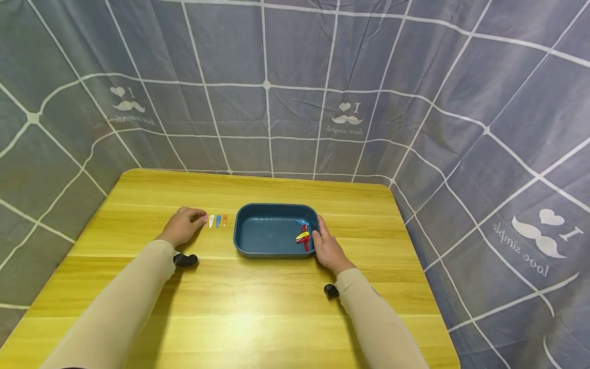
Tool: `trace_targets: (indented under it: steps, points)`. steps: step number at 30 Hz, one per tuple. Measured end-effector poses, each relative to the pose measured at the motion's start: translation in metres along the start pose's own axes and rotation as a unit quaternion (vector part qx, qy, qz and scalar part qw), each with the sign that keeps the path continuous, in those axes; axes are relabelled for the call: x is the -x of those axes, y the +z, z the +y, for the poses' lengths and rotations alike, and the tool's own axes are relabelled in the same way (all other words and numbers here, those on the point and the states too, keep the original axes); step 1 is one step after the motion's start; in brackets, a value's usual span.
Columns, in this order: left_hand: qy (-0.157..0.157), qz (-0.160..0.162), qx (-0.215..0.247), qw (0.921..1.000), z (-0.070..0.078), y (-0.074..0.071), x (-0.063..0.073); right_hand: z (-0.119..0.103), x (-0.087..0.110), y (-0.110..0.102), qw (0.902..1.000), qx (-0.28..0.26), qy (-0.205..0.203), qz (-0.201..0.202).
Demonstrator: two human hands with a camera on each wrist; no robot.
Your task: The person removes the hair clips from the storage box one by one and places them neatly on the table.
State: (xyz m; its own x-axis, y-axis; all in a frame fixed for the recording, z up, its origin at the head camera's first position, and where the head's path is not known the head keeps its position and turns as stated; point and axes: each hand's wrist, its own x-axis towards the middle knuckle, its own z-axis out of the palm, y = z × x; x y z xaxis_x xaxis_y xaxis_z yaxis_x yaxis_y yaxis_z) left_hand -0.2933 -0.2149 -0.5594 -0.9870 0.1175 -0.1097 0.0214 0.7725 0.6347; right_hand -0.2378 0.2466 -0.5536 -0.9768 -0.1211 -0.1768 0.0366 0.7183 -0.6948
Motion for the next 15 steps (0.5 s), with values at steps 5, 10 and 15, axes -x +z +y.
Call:
trace_targets:
  steps: [5, 10, 15]
  points:
    - [-0.007, 0.004, 0.048, 0.9988, -0.003, -0.005, -0.002, -0.001, 0.001, -0.001, 1.0000, -0.002, -0.001, 0.001]
    - [-0.009, 0.042, 0.108, 0.9933, 0.006, -0.015, -0.001, 0.000, 0.001, 0.000, 1.0000, -0.001, -0.001, 0.004]
    - [0.015, 0.086, 0.137, 0.9867, 0.038, -0.024, 0.001, 0.001, 0.001, 0.001, 1.0000, 0.002, -0.003, 0.008]
